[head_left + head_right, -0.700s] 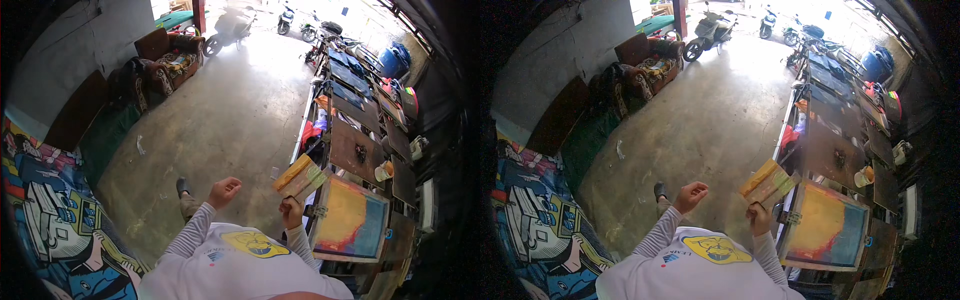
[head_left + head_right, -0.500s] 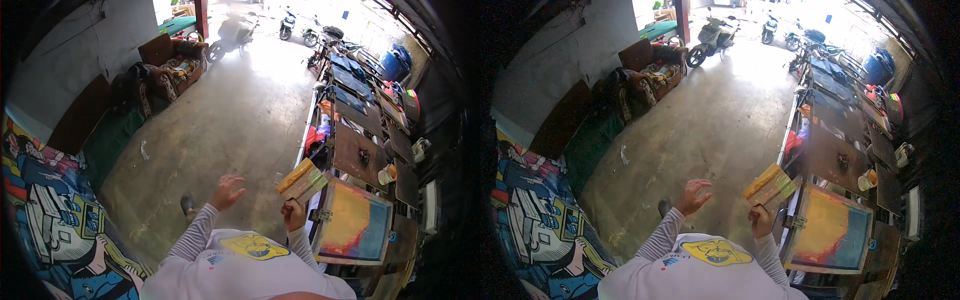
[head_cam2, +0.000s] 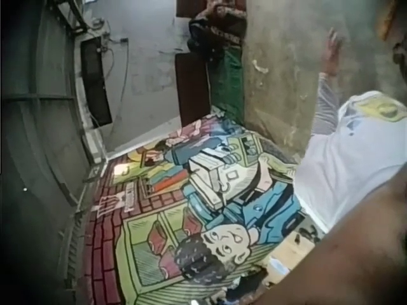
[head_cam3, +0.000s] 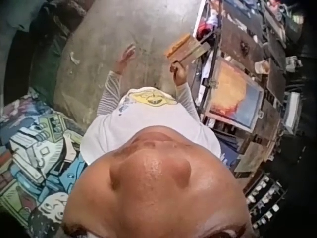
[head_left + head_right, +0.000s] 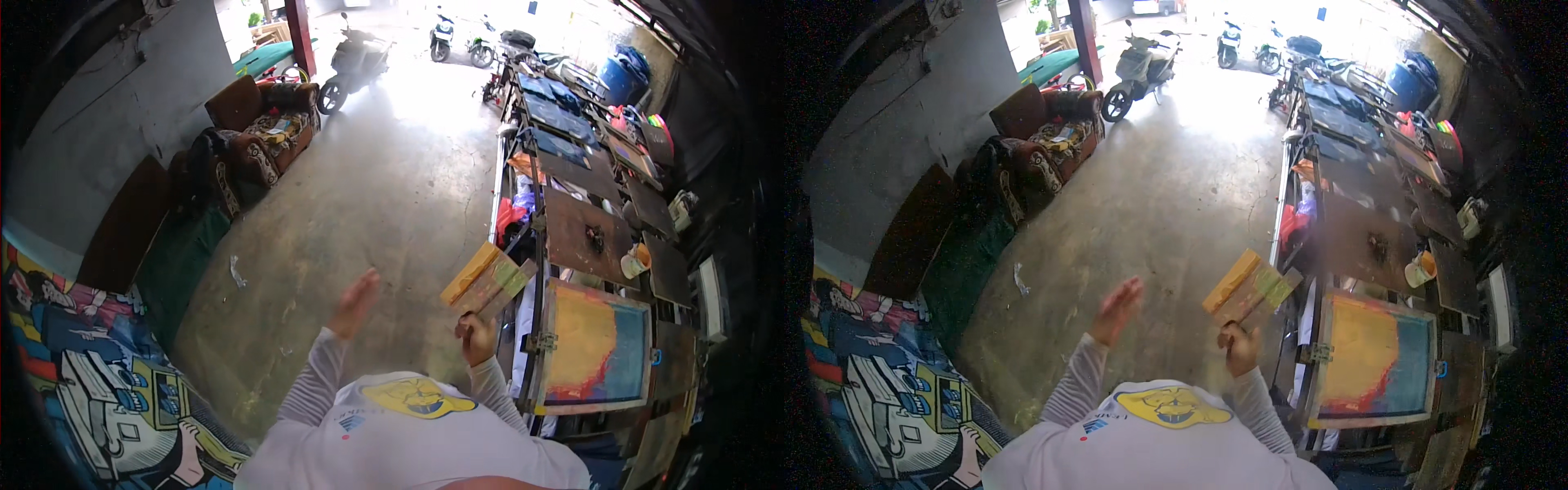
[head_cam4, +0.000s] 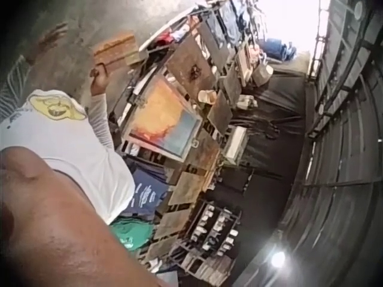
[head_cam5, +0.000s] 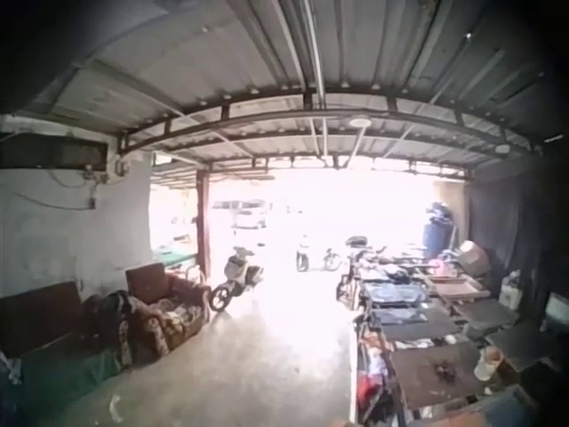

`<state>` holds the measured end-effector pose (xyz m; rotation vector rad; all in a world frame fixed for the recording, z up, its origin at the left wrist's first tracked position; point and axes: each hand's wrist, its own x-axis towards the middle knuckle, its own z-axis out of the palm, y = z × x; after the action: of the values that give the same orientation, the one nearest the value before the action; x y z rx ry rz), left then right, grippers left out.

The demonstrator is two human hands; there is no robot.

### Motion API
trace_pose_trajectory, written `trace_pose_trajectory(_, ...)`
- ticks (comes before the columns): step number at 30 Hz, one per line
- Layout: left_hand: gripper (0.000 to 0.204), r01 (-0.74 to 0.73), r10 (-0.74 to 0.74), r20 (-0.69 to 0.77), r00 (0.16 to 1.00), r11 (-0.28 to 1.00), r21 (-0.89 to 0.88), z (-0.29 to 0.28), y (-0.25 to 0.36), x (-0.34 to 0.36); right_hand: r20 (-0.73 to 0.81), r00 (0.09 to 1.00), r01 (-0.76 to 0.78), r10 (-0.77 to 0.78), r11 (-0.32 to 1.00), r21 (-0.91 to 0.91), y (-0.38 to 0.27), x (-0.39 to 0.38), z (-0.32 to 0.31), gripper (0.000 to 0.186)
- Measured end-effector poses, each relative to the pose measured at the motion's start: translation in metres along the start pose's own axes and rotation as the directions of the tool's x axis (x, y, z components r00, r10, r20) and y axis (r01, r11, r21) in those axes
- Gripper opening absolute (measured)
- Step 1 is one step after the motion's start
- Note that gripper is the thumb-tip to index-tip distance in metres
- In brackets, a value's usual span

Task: Applying ink through a screen onto a t-shirt using a squeegee.

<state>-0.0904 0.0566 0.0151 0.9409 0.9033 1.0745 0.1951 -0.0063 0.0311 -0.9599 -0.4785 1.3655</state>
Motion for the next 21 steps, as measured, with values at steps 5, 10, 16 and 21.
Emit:
trace_pose_trajectory(5,0.057,-0.251,0.253,0.001,0.967,0.96,0.125,0.027,0.005,0.031,-0.019,0.999,-0.03,0.031,0.998,0.046,-0.006,0.017,-0.02,0.006)
trace_pose_trajectory(10,0.054,-0.124,0.121,0.029,0.992,0.984,0.125,0.034,-0.025,0.047,-0.122,0.992,-0.014,0.015,1.0,0.008,-0.007,0.028,-0.038,0.008)
trace_pose_trajectory(16,0.05,-0.023,-0.002,0.174,0.985,0.99,0.142,0.016,-0.045,0.123,-0.314,0.945,-0.094,0.095,0.995,0.017,-0.001,0.08,-0.045,0.011)
trace_pose_trajectory(21,0.044,0.013,-0.058,0.272,0.961,0.987,0.163,0.016,-0.025,0.227,-0.397,0.918,0.056,-0.021,0.995,0.077,-0.004,0.129,-0.016,0.01)
